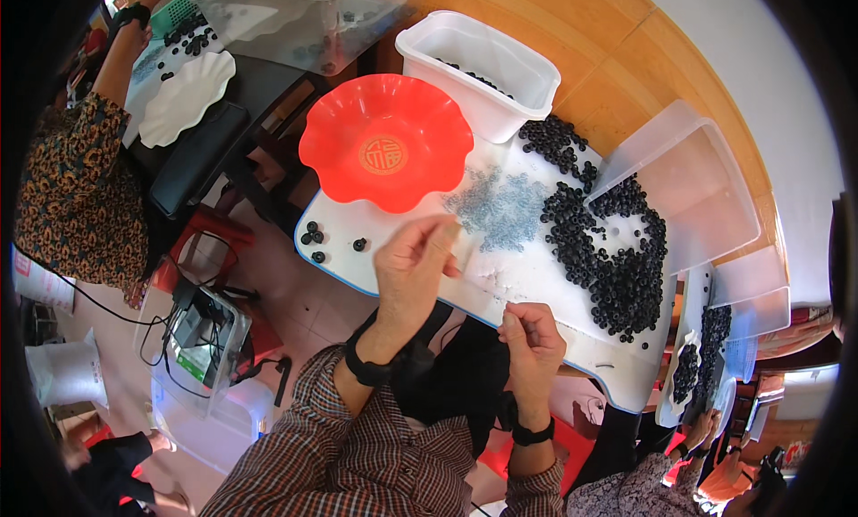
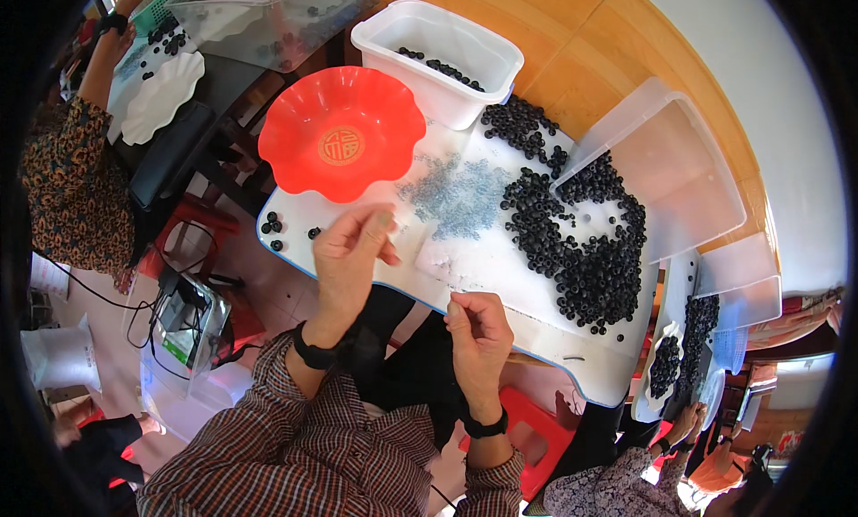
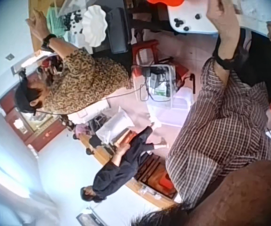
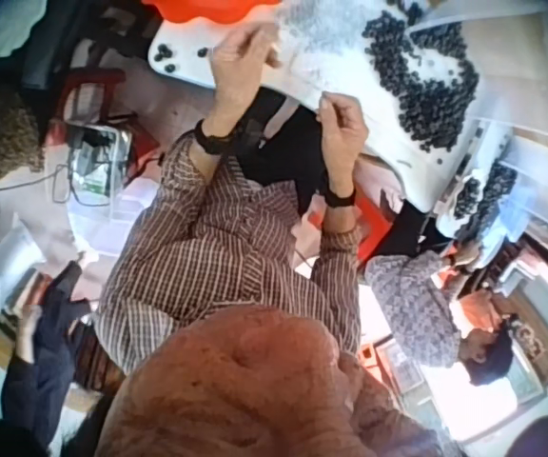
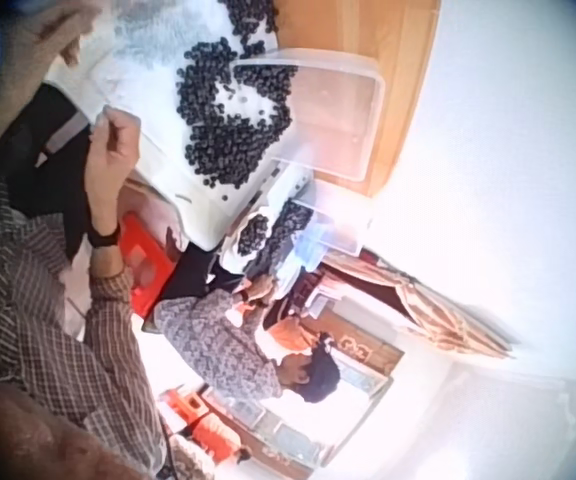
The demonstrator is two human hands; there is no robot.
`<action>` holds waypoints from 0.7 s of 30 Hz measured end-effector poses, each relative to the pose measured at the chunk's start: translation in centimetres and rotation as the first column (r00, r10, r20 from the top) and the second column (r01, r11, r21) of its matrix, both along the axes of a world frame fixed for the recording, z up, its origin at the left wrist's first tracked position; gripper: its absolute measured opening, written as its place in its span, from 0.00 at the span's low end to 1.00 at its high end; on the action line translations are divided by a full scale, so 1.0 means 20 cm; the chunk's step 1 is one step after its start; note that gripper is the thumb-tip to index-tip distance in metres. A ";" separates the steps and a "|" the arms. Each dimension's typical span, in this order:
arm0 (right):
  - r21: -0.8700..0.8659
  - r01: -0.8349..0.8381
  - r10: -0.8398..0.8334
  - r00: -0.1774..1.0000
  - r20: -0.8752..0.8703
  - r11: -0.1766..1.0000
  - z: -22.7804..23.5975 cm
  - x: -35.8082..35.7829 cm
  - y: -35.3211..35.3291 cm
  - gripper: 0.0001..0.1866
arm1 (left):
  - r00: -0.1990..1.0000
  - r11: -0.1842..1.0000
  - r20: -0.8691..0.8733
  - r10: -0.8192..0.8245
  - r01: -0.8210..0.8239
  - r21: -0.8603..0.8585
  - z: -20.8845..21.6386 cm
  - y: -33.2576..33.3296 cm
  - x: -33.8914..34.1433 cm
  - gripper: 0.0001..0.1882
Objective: The person picks up a black plastic component and a small metal pin, inserts the pin into the component, and places the assembled piece into a red bowl, repeating the process several times.
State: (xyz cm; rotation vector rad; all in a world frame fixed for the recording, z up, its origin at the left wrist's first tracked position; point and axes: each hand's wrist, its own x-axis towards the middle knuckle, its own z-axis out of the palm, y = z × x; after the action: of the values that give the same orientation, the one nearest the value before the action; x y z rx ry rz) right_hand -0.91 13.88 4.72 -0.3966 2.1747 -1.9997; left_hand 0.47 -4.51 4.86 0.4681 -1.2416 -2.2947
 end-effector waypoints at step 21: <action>0.258 0.013 0.047 0.973 -0.226 0.966 -0.09 -0.12 -0.09 0.06 | 0.788 0.151 -0.173 0.591 -0.319 -0.936 -0.01 -0.26 -0.11 0.08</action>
State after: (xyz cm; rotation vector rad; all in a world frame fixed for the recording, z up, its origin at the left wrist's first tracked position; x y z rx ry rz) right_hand -3.36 11.99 2.85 -0.6335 2.5199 -1.7020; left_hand -1.71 -9.62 4.71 0.5487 -1.9531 -0.6663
